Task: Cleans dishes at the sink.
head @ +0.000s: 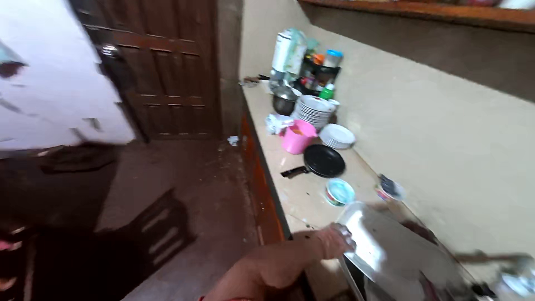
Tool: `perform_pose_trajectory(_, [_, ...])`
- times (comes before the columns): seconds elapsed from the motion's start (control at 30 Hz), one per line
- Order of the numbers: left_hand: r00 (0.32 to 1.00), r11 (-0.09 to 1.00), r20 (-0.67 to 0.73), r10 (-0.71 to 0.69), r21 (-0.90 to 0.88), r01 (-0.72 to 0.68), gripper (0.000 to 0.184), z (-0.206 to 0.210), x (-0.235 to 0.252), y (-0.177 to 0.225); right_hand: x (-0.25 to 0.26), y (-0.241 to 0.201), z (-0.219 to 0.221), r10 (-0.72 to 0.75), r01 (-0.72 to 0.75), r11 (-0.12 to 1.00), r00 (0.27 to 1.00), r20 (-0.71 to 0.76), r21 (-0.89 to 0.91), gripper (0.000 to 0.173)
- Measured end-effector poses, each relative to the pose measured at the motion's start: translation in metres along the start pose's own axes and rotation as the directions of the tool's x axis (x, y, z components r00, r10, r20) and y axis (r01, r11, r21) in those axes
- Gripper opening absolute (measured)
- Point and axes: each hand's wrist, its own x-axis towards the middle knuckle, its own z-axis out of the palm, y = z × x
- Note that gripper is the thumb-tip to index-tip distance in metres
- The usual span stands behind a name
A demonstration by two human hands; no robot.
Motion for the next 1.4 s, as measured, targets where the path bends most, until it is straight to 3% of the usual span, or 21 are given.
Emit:
perform_pose_trajectory(0.1, [0.995,0.996,0.073,-0.065,0.061,0.060,0.036,0.007,0.029,0.006,0.021,0.016,-0.009,-0.141,0.128,0.986,0.983,-0.118,-0.105,0.063])
perform_pose_trajectory(0.2, [0.974,0.951,0.170,-0.147,-0.246,0.186,0.044,0.010,0.058,0.031,0.025,0.014,0.001,-0.446,0.398,0.882,0.877,-0.176,-0.254,0.065])
perform_pose_trajectory(0.23, [0.981,0.913,0.144,-0.131,-0.369,0.176,0.054,0.021,0.066,0.040,0.025,0.014,0.003,-0.557,0.488,0.803,0.818,-0.141,-0.343,0.064])
perform_pose_trajectory(0.3, [0.995,0.841,-0.055,-0.088,-0.539,0.045,0.059,0.042,0.073,0.064,0.031,0.019,0.005,-0.716,0.610,0.636,0.695,-0.067,-0.472,0.066])
perform_pose_trajectory(0.37, [0.996,0.802,-0.089,-0.028,-0.597,-0.031,0.057,0.026,0.065,0.088,0.034,0.028,0.009,-0.760,0.627,0.570,0.648,-0.051,-0.532,0.069])
perform_pose_trajectory(0.43, [0.996,0.713,-0.080,-0.030,-0.700,-0.035,0.053,0.006,0.047,0.099,0.033,0.034,0.013,-0.713,0.577,0.610,0.699,-0.058,-0.544,0.078])
perform_pose_trajectory(0.5, [0.998,0.714,-0.012,-0.058,-0.699,0.033,0.044,0.008,0.050,0.095,0.032,0.034,0.012,-0.621,0.526,0.690,0.783,-0.032,-0.498,0.090])
perform_pose_trajectory(0.6, [0.986,0.678,0.126,-0.105,-0.717,0.164,0.036,-0.001,0.062,0.075,0.034,0.046,-0.003,-0.498,0.462,0.821,0.866,-0.028,-0.336,0.071])
perform_pose_trajectory(0.7, [0.985,0.602,0.128,-0.112,-0.780,0.170,0.044,-0.014,0.069,0.054,0.028,0.065,-0.016,-0.101,0.086,0.991,0.982,-0.162,-0.100,0.051])
perform_pose_trajectory(0.77, [0.981,0.460,0.081,-0.178,-0.874,0.155,0.050,-0.013,0.074,0.042,0.030,0.080,-0.023,0.174,-0.171,0.985,0.976,-0.134,0.032,0.052])
perform_pose_trajectory(0.87, [0.964,0.181,0.043,-0.261,-0.979,0.093,0.056,-0.020,0.074,0.037,0.035,0.098,-0.027,0.345,-0.338,0.927,0.939,-0.017,0.162,0.057])
perform_pose_trajectory(0.93, [0.956,-0.069,0.071,-0.284,-0.996,0.053,0.047,-0.025,0.070,0.038,0.045,0.106,-0.024,0.492,-0.484,0.784,0.866,0.085,0.390,0.066])
perform_pose_trajectory(1.03, [0.952,-0.315,0.149,-0.266,-0.947,0.060,0.038,-0.025,0.062,0.037,0.057,0.127,-0.019,0.517,-0.568,0.618,0.815,0.263,0.544,0.071])
perform_pose_trajectory(1.13, [0.946,-0.396,0.197,-0.258,-0.914,0.083,0.035,-0.026,0.059,0.030,0.059,0.128,-0.013,0.566,-0.601,0.601,0.785,0.251,0.527,0.073])
perform_pose_trajectory(1.2, [0.960,-0.265,0.145,-0.239,-0.961,0.079,0.037,-0.021,0.061,0.019,0.062,0.126,-0.009,0.593,-0.589,0.570,0.778,0.209,0.573,0.073])
perform_pose_trajectory(1.27, [0.977,0.119,0.135,-0.164,-0.981,0.156,0.046,-0.015,0.061,0.002,0.059,0.127,-0.006,0.558,-0.511,0.593,0.818,0.141,0.622,0.062])
perform_pose_trajectory(1.33, [0.975,0.503,0.222,-0.013,-0.841,0.198,0.049,-0.004,0.061,-0.022,0.054,0.118,0.006,0.498,-0.390,0.658,0.867,0.016,0.644,0.047])
perform_pose_trajectory(1.4, [0.933,0.652,0.356,0.055,-0.720,0.236,0.040,0.009,0.055,-0.048,0.054,0.116,0.012,0.503,-0.332,0.679,0.860,-0.085,0.655,0.044])
